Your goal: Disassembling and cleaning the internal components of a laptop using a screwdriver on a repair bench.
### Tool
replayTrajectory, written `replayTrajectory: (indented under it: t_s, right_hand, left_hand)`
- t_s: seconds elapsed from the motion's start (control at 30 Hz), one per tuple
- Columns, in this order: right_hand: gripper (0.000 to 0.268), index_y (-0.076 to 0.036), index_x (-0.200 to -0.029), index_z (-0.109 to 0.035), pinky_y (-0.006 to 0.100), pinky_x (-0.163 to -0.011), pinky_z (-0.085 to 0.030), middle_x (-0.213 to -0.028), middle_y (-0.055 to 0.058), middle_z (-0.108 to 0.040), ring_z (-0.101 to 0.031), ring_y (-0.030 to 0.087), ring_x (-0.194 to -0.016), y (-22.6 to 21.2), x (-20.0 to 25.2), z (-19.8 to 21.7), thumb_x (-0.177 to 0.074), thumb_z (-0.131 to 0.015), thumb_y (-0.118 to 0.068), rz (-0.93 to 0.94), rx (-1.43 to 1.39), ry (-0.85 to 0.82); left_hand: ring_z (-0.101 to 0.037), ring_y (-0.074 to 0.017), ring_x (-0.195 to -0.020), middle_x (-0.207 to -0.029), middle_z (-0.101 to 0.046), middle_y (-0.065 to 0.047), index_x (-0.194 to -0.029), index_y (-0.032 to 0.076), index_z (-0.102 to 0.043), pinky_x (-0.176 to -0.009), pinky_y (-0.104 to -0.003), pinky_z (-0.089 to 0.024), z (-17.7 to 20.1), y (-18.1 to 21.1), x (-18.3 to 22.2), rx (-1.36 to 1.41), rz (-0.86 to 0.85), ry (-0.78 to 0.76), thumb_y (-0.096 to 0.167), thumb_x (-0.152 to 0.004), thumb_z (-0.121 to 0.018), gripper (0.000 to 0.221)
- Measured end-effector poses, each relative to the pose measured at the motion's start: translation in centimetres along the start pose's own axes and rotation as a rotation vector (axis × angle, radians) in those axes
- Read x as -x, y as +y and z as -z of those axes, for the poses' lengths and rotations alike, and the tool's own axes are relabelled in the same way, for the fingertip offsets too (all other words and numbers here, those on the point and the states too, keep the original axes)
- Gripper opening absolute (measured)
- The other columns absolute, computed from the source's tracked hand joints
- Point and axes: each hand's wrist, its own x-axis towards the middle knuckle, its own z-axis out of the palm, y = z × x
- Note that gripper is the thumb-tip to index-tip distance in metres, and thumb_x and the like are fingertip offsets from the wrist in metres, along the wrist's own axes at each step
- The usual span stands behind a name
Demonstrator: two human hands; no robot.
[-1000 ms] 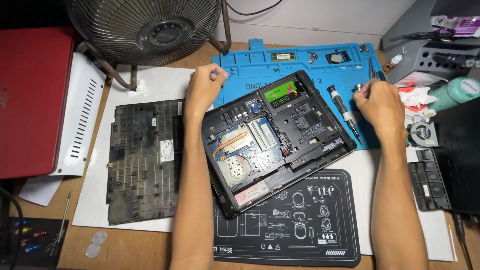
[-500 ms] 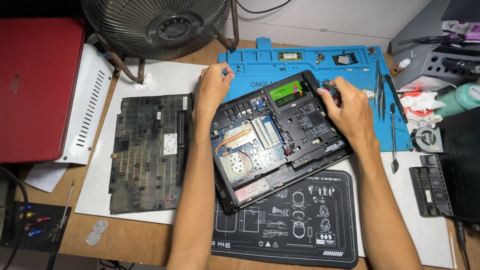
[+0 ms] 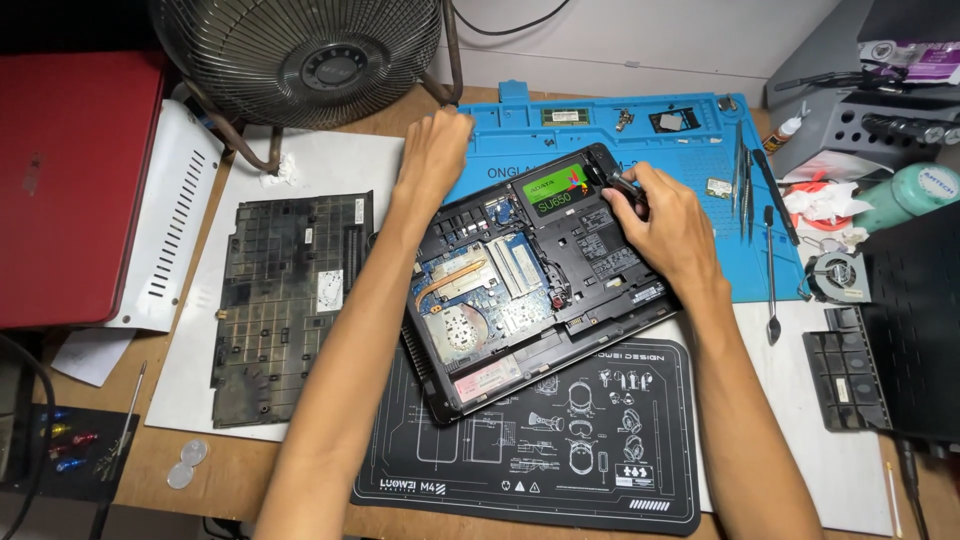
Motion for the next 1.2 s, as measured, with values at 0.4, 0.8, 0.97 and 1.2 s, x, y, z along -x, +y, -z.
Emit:
replayTrajectory:
  t_s: [0.4, 0.8, 0.97, 1.2]
  right_hand:
    - [0.014, -0.010, -0.105, -0.067, 0.039, -0.066, -0.054, -0.071, 0.009, -0.061, -0.068, 0.028, -0.075, -0.2, -0.2, 0.2, -0.103, -0.072, -0.023, 0.000, -0.028, 0.004]
    - [0.014, -0.010, -0.104, -0.068, 0.039, -0.066, -0.054, -0.071, 0.009, -0.060, -0.067, 0.028, -0.075, -0.2, -0.1, 0.3, -0.103, -0.072, -0.023, 0.001, -0.035, -0.001]
    - [0.014, -0.010, -0.105, -0.068, 0.038, -0.066, -0.054, -0.071, 0.008, -0.060, -0.067, 0.027, -0.074, -0.2, -0.1, 0.2, -0.103, -0.071, -0.023, 0.001, -0.037, -0.007]
    - [0.014, -0.008, -0.105, -0.068, 0.037, -0.065, -0.055, -0.072, 0.009, -0.060, -0.067, 0.027, -0.075, -0.3, -0.1, 0.2, -0.103, -0.072, -0.021, 0.003, -0.042, -0.007]
  left_hand:
    - [-0.074, -0.0400, -0.070, -0.075, -0.068, -0.018, -0.073, 0.000, -0.065, -0.064, -0.046, -0.058, -1.1, -0.7, -2.5, -0.135, -0.255, -0.041, -0.014, -0.081, -0.064, 0.016]
    - [-0.073, -0.0314, -0.063, -0.066, -0.065, -0.012, -0.068, 0.006, -0.062, -0.059, -0.039, -0.057, -2.1, -1.4, -3.2, -0.237, -0.357, 0.000, -0.012, -0.075, -0.068, 0.020]
    - [-0.074, -0.0321, -0.066, -0.067, -0.066, -0.012, -0.072, 0.006, -0.064, -0.060, -0.041, -0.059, -2.9, -1.2, -3.9, -0.277, -0.363, -0.039, -0.013, -0.073, -0.070, 0.019]
    - [-0.074, -0.0323, -0.065, -0.066, -0.066, -0.011, -0.072, 0.006, -0.066, -0.059, -0.042, -0.060, -3.7, -1.5, -3.8, -0.257, -0.325, -0.061, -0.014, -0.072, -0.071, 0.020]
